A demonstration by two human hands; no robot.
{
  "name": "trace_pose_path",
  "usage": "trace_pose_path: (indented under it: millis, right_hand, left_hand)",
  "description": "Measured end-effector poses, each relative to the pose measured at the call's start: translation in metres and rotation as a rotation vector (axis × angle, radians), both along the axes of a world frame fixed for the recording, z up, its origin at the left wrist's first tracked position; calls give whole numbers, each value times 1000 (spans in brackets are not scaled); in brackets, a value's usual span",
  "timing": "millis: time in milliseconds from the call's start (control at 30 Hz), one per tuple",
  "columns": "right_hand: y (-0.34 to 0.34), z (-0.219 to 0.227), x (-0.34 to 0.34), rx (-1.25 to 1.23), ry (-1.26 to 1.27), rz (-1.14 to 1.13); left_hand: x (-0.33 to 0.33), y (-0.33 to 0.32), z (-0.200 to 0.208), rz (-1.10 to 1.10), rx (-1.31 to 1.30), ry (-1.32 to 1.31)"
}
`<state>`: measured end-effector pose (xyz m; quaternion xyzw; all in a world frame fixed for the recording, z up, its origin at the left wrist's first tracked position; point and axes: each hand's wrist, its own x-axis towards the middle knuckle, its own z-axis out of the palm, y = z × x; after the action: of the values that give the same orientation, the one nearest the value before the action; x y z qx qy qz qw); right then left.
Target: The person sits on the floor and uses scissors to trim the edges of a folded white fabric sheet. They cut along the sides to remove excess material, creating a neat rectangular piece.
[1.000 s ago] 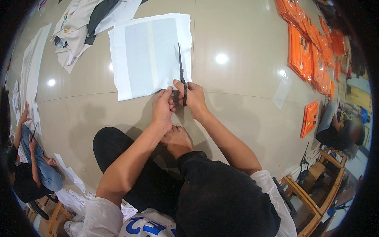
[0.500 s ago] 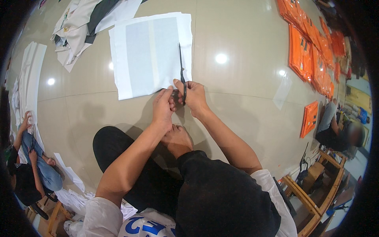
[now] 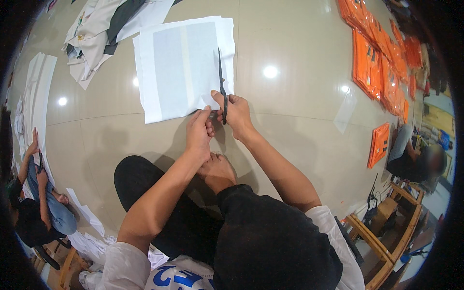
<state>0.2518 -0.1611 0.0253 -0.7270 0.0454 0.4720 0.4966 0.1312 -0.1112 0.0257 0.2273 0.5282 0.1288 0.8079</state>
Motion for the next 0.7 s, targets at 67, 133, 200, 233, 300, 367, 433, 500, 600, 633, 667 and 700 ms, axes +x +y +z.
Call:
trace_pose_path:
  millis: [67, 133, 200, 233, 300, 367, 433, 500, 600, 633, 667, 700]
  right_hand:
    - [0, -1, 0, -1, -9, 4]
    - [0, -1, -1, 5, -8, 5]
    - [0, -1, -1, 13, -7, 5]
    - [-1, -1, 0, 18, -7, 5]
    - [-2, -2, 0, 22, -2, 4]
    - [-2, -2, 0, 20, 7, 3]
    - [-2, -1, 0, 11, -10, 5]
    - [-1, 1, 1, 5, -21, 5]
    - [3, 2, 5, 9, -24, 10]
    - [5, 2, 8, 9, -27, 15]
    - [6, 1, 10, 10, -30, 20]
    - [7, 1, 12, 7, -35, 19]
  left_hand:
    - [0, 0, -1, 4, 1, 5]
    - [0, 0, -1, 8, 3, 6]
    - [0, -1, -2, 12, 8, 3]
    - [0, -1, -3, 13, 8, 3]
    - [0, -1, -4, 17, 7, 5]
    - [0, 0, -2, 14, 6, 8]
    - [0, 0, -2, 12, 2, 6]
    - [0, 0, -2, 10, -4, -2]
    - [-2, 0, -6, 23, -4, -9]
    - [-2, 0, -5, 17, -13, -9]
    - [-2, 0, -4, 10, -22, -9]
    - [-1, 0, -4, 4, -31, -9]
